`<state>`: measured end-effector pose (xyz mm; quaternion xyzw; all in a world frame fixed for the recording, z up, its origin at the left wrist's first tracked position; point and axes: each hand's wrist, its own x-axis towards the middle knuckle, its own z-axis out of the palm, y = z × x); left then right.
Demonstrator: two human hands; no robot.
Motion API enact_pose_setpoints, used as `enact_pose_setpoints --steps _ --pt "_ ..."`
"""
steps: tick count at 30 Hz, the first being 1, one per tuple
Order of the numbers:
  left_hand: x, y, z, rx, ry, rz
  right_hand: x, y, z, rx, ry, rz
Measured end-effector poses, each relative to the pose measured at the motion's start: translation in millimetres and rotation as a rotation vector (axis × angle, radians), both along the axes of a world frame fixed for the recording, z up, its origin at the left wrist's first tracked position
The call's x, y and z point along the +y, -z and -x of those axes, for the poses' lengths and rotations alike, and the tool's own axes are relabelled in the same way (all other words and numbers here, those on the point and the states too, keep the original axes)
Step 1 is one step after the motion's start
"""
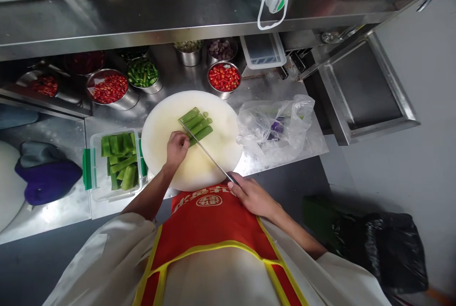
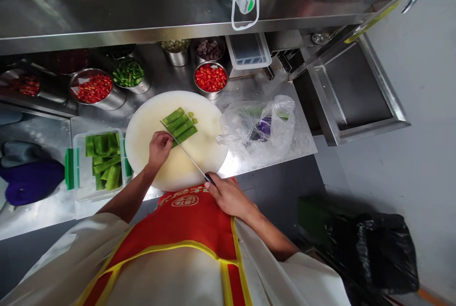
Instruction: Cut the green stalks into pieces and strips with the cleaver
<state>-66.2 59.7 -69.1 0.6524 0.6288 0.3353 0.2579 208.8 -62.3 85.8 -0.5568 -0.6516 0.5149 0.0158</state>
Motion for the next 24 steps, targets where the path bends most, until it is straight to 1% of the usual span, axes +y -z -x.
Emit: enact_pose_setpoints --steps 3,5,9,12,15,18,21,23,24 --pt "-1.3 3.3 -6.0 0.057 -0.157 0.009 -0.2 -1.9 2.4 -0.002 0.002 -0.003" --pt "-1.2 5.6 -9.1 0.102 -0.193 0.028 -0.5 -2.5 3.8 -0.008 0.008 -0.004" --pt "-0.8 9.1 -13.0 0.184 -0.156 0.002 -0.8 -2.3 6.0 -0.02 0.012 0.0" --pt "-1.4 10.5 -15.0 0.21 -0.139 -0.022 -0.5 -2.5 8.3 -0.04 0.002 -0.006" --pt "-2.2 10.9 -17.1 0.214 -0.151 -0.008 1.1 -5.6 12.6 -0.085 -0.012 -0.006" --pt "-2.7 10.8 -18.6 0.201 -0.16 0.022 3.9 -12.7 17.6 -0.136 -0.03 -0.004" --pt "-2.7 11.0 -19.0 0.189 -0.158 0.015 7.2 -19.9 21.2 -0.161 -0.045 0.0" --pt "-2.8 11.2 -19.3 0.188 -0.159 0.008 9.3 -19.0 23.3 -0.163 -0.047 0.004" --pt "-2.9 11.2 -19.6 0.189 -0.162 0.012 10.4 -15.5 24.5 -0.163 -0.044 0.005"
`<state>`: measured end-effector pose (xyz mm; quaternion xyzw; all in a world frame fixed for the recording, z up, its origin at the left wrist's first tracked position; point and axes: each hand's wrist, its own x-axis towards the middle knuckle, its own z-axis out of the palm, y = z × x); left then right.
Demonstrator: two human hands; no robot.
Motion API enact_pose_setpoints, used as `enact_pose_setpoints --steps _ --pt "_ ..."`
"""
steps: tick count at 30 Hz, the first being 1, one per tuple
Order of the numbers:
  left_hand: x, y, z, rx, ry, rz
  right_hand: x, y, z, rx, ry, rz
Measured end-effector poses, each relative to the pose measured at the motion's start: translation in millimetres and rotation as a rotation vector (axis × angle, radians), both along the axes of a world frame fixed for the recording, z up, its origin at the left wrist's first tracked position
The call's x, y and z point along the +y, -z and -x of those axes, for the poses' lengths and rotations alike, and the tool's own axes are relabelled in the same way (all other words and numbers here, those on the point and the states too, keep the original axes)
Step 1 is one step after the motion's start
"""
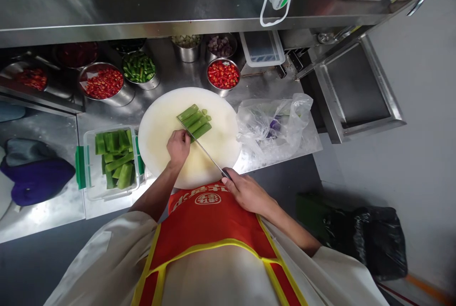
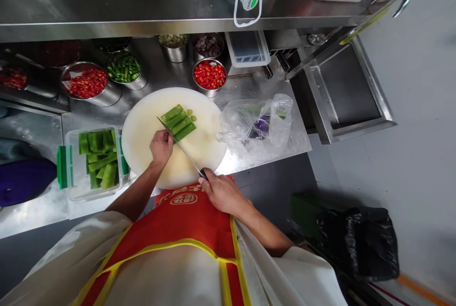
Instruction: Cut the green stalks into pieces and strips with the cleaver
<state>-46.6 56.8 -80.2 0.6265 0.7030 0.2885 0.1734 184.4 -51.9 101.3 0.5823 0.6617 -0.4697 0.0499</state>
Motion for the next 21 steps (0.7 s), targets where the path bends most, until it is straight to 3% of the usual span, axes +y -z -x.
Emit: enact_pose_setpoints --steps 8,13,15,21 --pt "1.0 -5.1 -0.4 -0.094 -0.041 0.051 3.1 66.9 6.5 0.057 -0.003 -0.073" --pt "4.1 -10.6 26.3 -0.452 -0.266 0.131 1.2 74.4 3.6 0.12 0.007 -0.099" --pt "1.0 -14.3 38.2 -0.509 -0.294 0.173 1.5 74.7 3.0 0.131 0.019 -0.104" --pt "-15.7 -23.7 36.1 -0.254 0.141 0.254 5.3 76.0 -2.2 0.186 0.029 -0.092"
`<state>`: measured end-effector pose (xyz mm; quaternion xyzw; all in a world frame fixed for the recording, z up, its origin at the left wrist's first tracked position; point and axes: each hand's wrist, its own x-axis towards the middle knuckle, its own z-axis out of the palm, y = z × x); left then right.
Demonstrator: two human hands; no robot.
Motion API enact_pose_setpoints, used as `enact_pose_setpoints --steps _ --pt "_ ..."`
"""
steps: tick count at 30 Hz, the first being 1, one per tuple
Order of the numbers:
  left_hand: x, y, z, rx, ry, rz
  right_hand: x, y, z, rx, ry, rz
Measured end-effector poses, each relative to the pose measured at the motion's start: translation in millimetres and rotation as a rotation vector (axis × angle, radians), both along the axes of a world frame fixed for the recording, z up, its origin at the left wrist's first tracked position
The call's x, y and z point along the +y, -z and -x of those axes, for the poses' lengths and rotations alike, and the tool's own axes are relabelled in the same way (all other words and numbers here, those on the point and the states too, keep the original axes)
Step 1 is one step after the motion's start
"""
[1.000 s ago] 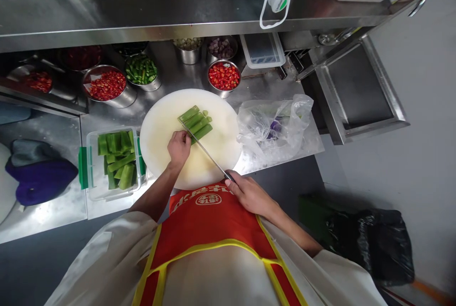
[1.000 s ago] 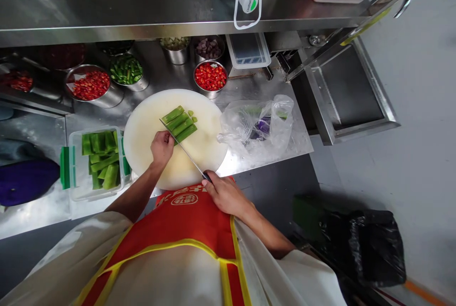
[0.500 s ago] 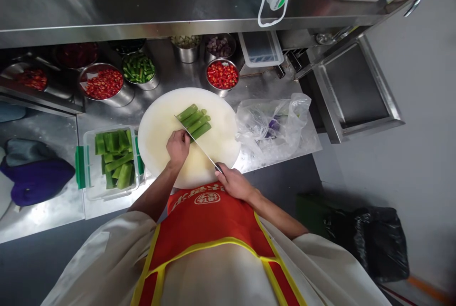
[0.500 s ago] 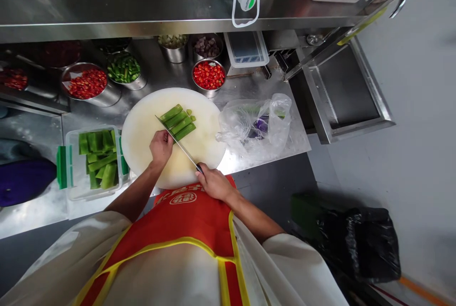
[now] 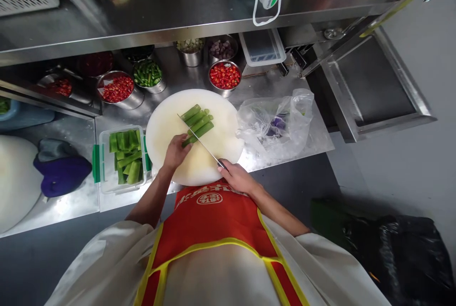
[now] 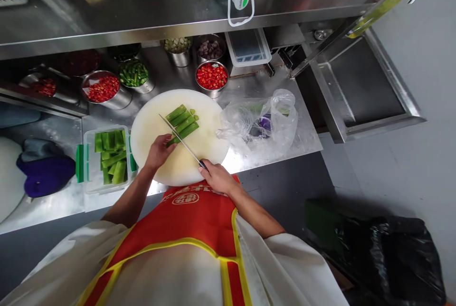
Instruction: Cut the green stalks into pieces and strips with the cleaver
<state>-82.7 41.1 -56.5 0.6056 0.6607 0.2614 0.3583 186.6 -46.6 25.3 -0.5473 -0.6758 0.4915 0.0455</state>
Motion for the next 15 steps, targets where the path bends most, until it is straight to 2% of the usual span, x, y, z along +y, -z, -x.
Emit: enact_pose_setpoints --steps 3,10,15 --pt "0.2 -3.4 -12.9 0.175 0.065 -0.013 -0.8 -2.7 -4.8 0.032 -0.035 -0.006" --pt "-0.4 -23.2 -25.3 0.437 0.076 0.14 -10.5 -7.1 -18.5 0.149 -0.004 0.021" --pt "3.4 -35.8 -22.7 0.572 0.064 0.244 -22.6 -9.2 -36.6 0.326 0.075 0.164"
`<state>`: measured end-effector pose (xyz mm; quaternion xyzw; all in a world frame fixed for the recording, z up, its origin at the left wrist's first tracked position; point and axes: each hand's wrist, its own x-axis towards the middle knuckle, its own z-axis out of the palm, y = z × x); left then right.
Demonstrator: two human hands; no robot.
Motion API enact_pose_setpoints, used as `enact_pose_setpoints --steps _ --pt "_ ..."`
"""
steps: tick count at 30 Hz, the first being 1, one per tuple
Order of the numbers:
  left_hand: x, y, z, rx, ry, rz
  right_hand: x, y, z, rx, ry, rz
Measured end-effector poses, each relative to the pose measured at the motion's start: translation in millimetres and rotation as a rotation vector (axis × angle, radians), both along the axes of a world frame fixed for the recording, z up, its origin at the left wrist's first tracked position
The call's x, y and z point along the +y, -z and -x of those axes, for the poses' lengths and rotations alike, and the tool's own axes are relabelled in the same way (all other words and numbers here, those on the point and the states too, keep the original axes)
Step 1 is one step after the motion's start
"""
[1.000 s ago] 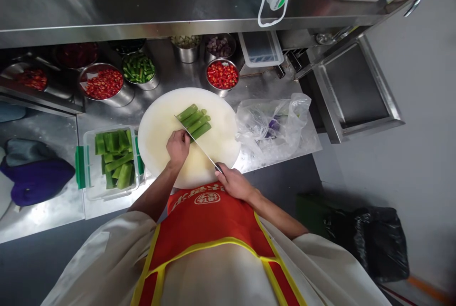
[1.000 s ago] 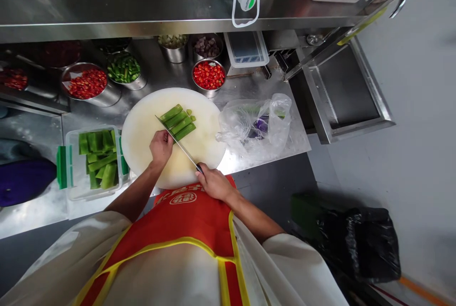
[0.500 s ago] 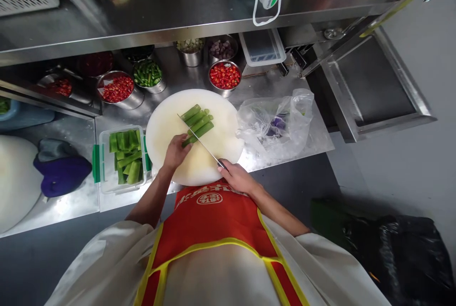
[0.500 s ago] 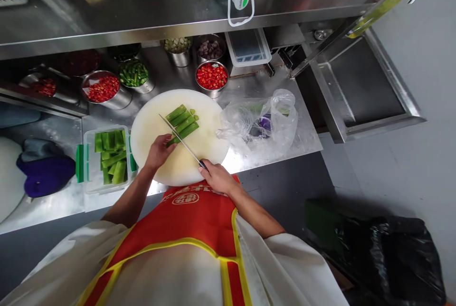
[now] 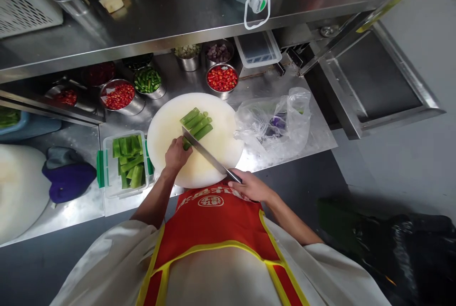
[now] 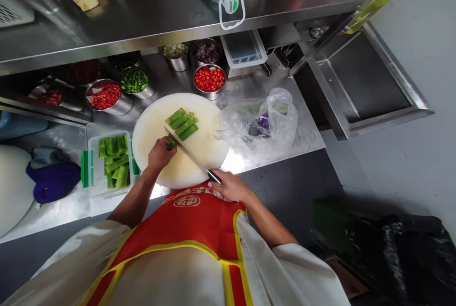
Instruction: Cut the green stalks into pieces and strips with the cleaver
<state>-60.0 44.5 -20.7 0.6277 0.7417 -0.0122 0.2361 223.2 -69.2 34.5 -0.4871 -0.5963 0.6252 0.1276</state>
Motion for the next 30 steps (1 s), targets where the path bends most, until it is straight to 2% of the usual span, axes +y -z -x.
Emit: enact_pose_setpoints --steps 5,9,12,14,16,18,21,23,26,28,30 --pt "17.5 -8.4 5.4 0.146 0.138 0.084 -12.7 6.0 -19.9 0.18 0.236 0.185" --pt "21.9 -24.8 8.0 0.182 0.325 0.181 -12.5 15.1 -35.0 0.227 0.415 0.19" --pt "33.0 -41.4 -4.7 0.215 0.325 0.089 -10.4 22.2 -45.9 0.235 0.479 0.218" --pt "51.3 -48.1 -25.2 0.204 0.327 -0.065 -9.7 27.5 -52.9 0.273 0.503 0.269" --pt "77.2 -47.7 -52.7 0.165 0.434 -0.16 -9.1 32.5 -59.9 0.318 0.511 0.321" --pt "105.3 -41.0 -80.7 0.186 0.578 -0.108 -8.3 36.5 -67.0 0.343 0.5 0.348" --pt "137.2 -28.2 -112.0 0.302 0.646 0.1 -6.6 39.8 -77.0 0.336 0.451 0.362" --pt "146.7 -22.9 -123.6 0.339 0.653 0.174 -5.4 41.2 -81.9 0.33 0.425 0.382" --pt "147.6 -22.0 -131.7 0.348 0.674 0.183 -3.5 43.0 -85.7 0.327 0.426 0.414" --pt "144.7 -25.7 -132.7 0.309 0.664 0.156 -2.8 44.1 -86.8 0.325 0.435 0.42" --pt "141.6 -32.7 -127.3 0.187 0.623 0.073 -3.6 45.2 -88.4 0.332 0.435 0.407"
